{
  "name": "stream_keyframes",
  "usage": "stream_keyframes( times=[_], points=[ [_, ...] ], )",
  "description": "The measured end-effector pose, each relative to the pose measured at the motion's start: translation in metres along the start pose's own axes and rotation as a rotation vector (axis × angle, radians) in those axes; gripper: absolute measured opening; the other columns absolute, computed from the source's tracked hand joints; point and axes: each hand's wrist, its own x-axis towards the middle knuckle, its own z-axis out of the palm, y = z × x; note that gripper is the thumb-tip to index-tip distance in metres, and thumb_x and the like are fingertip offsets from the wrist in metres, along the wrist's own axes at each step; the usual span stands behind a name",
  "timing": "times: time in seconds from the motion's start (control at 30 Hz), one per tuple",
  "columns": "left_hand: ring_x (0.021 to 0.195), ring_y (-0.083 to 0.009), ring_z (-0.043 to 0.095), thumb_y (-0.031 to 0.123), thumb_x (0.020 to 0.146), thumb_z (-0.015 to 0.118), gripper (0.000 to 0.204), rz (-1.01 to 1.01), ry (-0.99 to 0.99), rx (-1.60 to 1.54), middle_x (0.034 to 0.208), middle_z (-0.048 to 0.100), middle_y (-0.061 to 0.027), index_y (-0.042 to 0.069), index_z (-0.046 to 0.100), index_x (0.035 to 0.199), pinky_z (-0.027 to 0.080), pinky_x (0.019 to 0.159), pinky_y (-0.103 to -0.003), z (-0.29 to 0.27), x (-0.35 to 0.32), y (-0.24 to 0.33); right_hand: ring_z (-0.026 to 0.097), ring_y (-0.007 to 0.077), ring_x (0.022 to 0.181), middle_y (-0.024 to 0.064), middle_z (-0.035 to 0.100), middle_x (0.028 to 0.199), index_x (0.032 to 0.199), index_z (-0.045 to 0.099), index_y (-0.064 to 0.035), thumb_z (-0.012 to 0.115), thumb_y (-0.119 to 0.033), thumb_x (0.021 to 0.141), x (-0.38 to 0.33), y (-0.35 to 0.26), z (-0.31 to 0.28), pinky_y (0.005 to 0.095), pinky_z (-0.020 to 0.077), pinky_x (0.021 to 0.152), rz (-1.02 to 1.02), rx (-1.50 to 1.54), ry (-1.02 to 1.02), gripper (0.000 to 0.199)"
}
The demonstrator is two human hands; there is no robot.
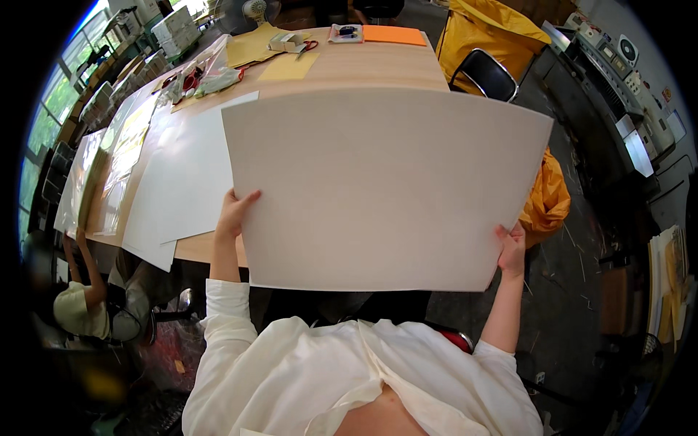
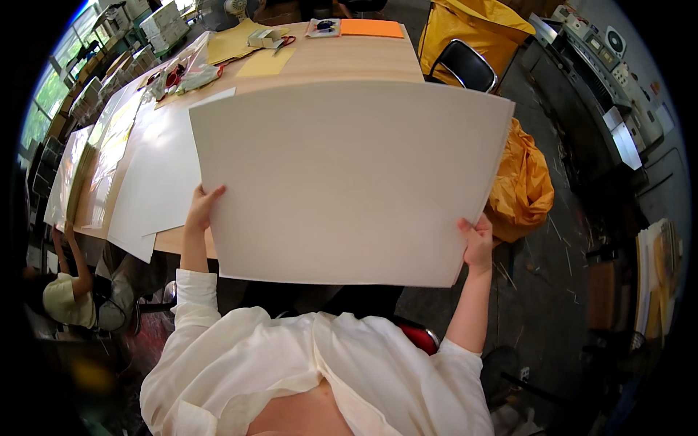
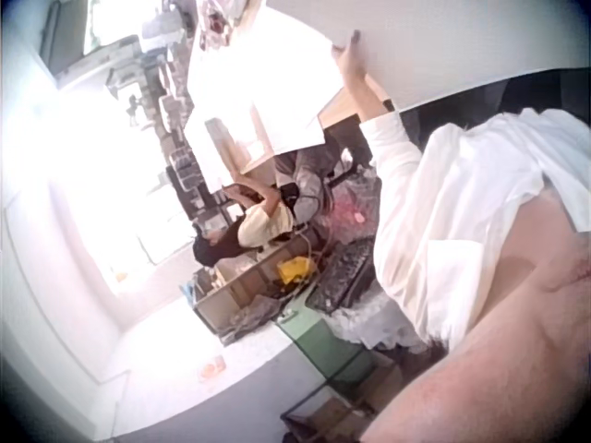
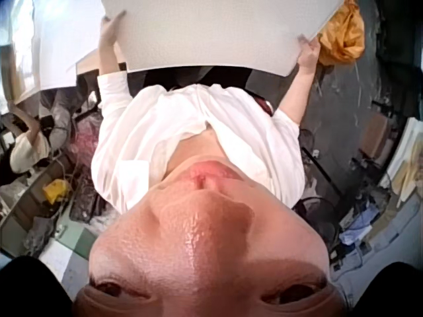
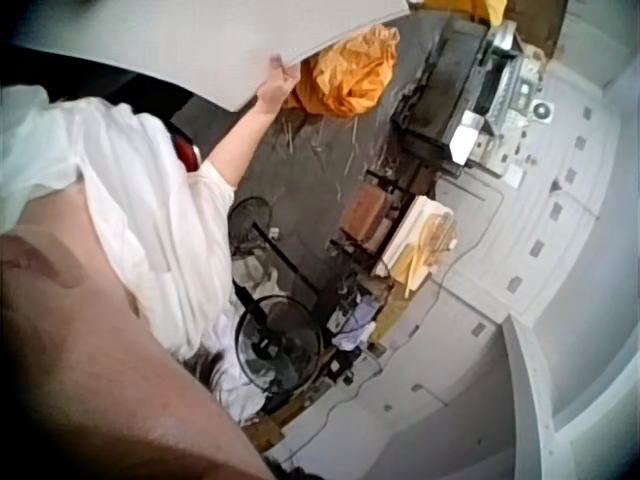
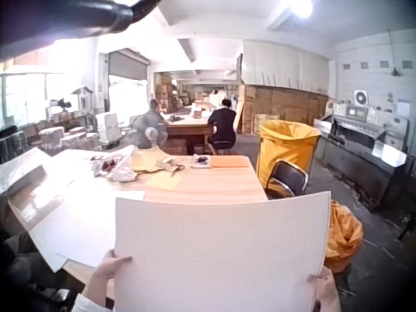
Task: The person repeatedly picks up a stack of white paper sheets from a table, lifts them, and places them back down. The person handles the paper by hand, aligning the edges before setting the stack back on the table. The action is repeated multiple times throughout the clip.
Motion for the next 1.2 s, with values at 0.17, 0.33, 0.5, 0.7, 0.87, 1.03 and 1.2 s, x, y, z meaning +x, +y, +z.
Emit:
stream_keyframes(
  times=[0.17, 0.33, 0.5, 0.7, 0.87, 1.03, 1.2],
  points=[
    [0.07, -0.0169, 0.066, 0.014, 0.08, 0.077, 0.025, 0.376, 0.061, -0.046, 0.085, 0.069, -0.0099, -0.005, 0.067, 0.093, 0.055, 0.066, -0.029, 0.02, -0.043, 0.077, 0.061, 0.014, 0.1, 0.0065, 0.064, 0.115, 0.12, 0.057, 0.0015, 0.066, -0.007, 0.088, 0.006, -0.042, 0.019, 0.0279, 0.0459, 0.088, -0.144, 0.001, 0.045, 0.034],
    [0.07, -0.014, 0.064, 0.011, 0.078, 0.079, 0.022, 0.532, 0.062, -0.028, 0.083, 0.069, -0.0069, -0.003, 0.068, 0.091, 0.053, 0.067, -0.027, 0.01, -0.036, 0.091, 0.057, 0.0147, 0.103, 0.0047, 0.06, 0.114, 0.12, 0.054, 0.0012, 0.068, -0.005, 0.086, 0.028, -0.058, 0.005, 0.0291, 0.0451, 0.09, -0.212, -0.184, -0.031, 0.037],
    [0.085, -0.014, 0.064, 0.002, 0.075, 0.078, 0.027, 0.537, -0.048, -0.094, 0.095, 0.068, -0.0068, -0.001, 0.067, 0.1, 0.054, 0.075, -0.028, 0.013, -0.034, 0.033, 0.056, 0.0163, 0.103, 0.0041, 0.059, 0.112, 0.122, 0.053, -0.0002, 0.071, 0.002, 0.081, 0.03, -0.028, 0.018, 0.0293, 0.0467, 0.088, -0.212, -0.156, 0.074, 0.045],
    [0.082, -0.0149, 0.065, 0.002, 0.075, 0.077, 0.023, 0.518, -0.033, -0.075, 0.09, 0.069, -0.0064, 0.0, 0.069, 0.096, 0.053, 0.074, -0.028, 0.023, -0.043, 0.026, 0.056, 0.0187, 0.104, 0.0059, 0.058, 0.113, 0.122, 0.053, -0.0013, 0.074, 0.007, 0.075, 0.03, -0.028, 0.045, 0.0302, 0.047, 0.091, -0.172, -0.151, 0.172, 0.052],
    [0.082, -0.014, 0.065, -0.001, 0.076, 0.075, 0.019, 0.413, -0.065, -0.067, 0.09, 0.069, -0.0049, 0.001, 0.071, 0.094, 0.053, 0.074, -0.028, 0.017, -0.033, 0.016, 0.056, 0.0181, 0.103, 0.0058, 0.058, 0.113, 0.12, 0.053, -0.0001, 0.072, 0.007, 0.076, 0.03, -0.018, 0.038, 0.0284, 0.0458, 0.09, -0.135, -0.191, 0.145, 0.048],
    [0.084, -0.0128, 0.064, 0.0, 0.078, 0.074, 0.017, 0.4, -0.049, -0.069, 0.092, 0.069, -0.0031, 0.002, 0.071, 0.095, 0.052, 0.076, -0.028, 0.022, -0.033, -0.018, 0.055, 0.0181, 0.102, 0.0051, 0.057, 0.112, 0.118, 0.054, 0.0003, 0.071, 0.006, 0.077, 0.027, 0.008, 0.045, 0.0296, 0.0447, 0.092, -0.095, -0.149, 0.16, 0.044],
    [0.083, -0.0104, 0.061, 0.005, 0.084, 0.071, 0.013, 0.397, -0.095, 0.016, 0.091, 0.068, -0.0015, 0.001, 0.069, 0.096, 0.05, 0.075, -0.027, 0.023, -0.026, -0.027, 0.054, 0.0189, 0.106, 0.0056, 0.057, 0.114, 0.119, 0.055, 0.0005, 0.072, 0.003, 0.077, 0.037, 0.017, 0.014, 0.0312, 0.0429, 0.095, 0.024, -0.169, 0.147, 0.046]
  ],
)
